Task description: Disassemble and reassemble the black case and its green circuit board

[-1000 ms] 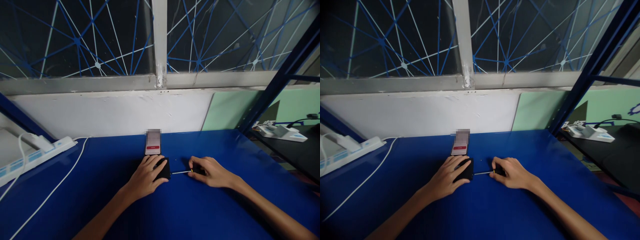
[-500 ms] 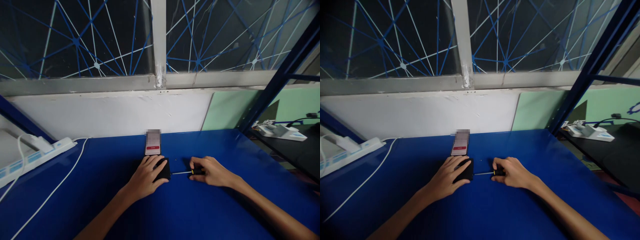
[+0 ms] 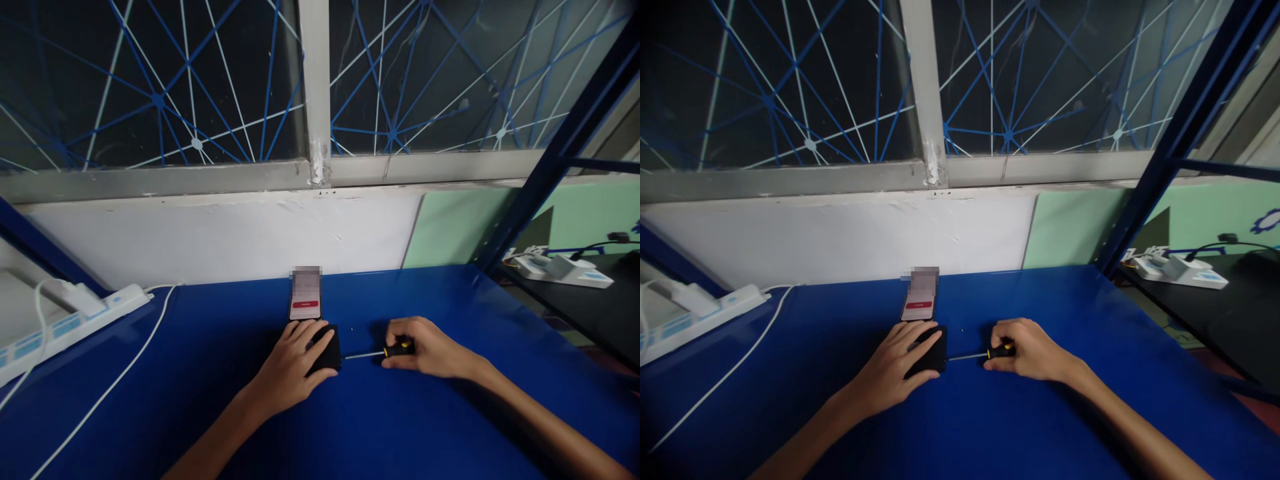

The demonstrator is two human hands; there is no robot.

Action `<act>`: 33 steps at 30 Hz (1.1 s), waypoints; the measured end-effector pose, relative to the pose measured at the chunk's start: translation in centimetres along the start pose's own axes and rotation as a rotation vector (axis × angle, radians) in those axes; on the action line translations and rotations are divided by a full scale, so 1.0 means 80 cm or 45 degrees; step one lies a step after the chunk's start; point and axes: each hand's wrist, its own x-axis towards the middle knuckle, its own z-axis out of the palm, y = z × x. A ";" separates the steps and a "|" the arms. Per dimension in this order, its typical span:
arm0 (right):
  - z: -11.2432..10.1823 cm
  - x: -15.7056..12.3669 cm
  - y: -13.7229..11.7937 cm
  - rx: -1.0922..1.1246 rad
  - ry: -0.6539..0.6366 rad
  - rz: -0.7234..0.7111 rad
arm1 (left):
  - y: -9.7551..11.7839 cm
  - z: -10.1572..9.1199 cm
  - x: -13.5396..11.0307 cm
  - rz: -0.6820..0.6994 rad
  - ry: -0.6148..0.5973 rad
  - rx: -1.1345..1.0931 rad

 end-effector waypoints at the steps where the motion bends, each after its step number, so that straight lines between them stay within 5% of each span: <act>1: 0.001 0.000 0.000 0.001 0.002 0.010 | 0.000 0.000 0.000 0.002 0.005 0.000; 15: -0.007 -0.001 -0.004 0.055 -0.043 -0.121 | 0.003 -0.004 0.002 0.001 0.000 0.016; 33: 0.000 0.000 -0.001 0.116 -0.014 -0.067 | 0.001 -0.001 0.000 0.009 0.032 0.008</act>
